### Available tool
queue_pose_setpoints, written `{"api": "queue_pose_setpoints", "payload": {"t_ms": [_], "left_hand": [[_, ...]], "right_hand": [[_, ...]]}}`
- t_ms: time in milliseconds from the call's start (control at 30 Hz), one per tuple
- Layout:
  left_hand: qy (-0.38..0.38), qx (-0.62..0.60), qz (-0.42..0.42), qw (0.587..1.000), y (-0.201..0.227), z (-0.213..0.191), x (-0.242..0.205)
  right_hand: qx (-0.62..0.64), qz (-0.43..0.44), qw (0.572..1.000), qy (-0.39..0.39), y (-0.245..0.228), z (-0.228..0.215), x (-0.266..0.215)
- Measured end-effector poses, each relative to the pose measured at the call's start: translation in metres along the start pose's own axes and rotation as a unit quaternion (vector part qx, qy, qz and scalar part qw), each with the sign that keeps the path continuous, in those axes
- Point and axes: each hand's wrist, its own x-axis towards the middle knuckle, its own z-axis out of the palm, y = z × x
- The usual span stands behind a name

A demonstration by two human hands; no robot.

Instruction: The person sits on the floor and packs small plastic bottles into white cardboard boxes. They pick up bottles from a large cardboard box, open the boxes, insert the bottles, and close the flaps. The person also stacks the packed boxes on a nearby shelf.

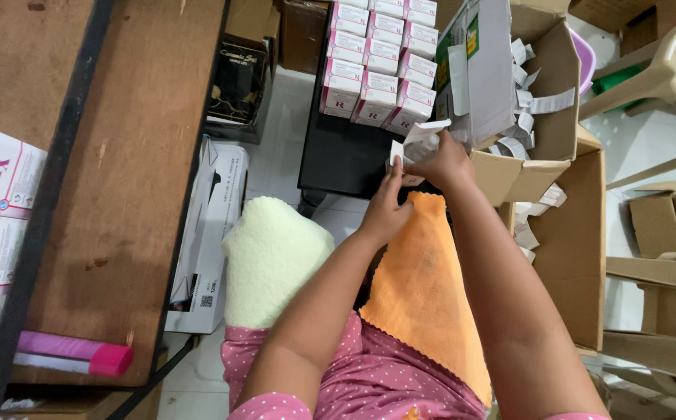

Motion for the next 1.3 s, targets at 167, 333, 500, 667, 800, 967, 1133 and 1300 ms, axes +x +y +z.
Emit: {"api": "queue_pose_setpoints", "payload": {"t_ms": [167,333,500,667,800,967,1133,1300], "left_hand": [[0.020,-0.051,0.035,0.998,-0.003,-0.001,0.004],[0.063,-0.017,0.029,0.997,-0.014,-0.012,0.006],[0.083,0.025,0.027,0.996,-0.016,-0.019,0.007],[0.085,0.112,0.049,0.989,-0.003,-0.027,0.006],[0.052,0.302,0.004,0.952,0.009,-0.036,0.005],[0.074,0.353,0.014,0.933,0.009,-0.035,0.010],[0.078,0.304,0.021,0.949,-0.002,-0.030,0.012],[0.174,0.138,0.181,0.958,-0.003,-0.029,0.009]], "right_hand": [[0.028,-0.020,0.999,0.026,-0.008,0.011,0.002],[0.123,-0.027,0.992,0.008,-0.006,0.031,0.003],[0.146,-0.062,0.985,0.064,-0.010,0.035,-0.015],[-0.010,-0.067,0.992,0.105,-0.018,0.041,-0.054],[-0.022,-0.113,0.984,0.136,-0.015,0.043,-0.061],[0.153,-0.260,0.917,0.262,0.000,0.066,-0.067],[0.187,-0.279,0.898,0.286,0.012,0.079,-0.074],[0.157,-0.360,0.865,0.314,0.008,0.077,-0.071]]}}
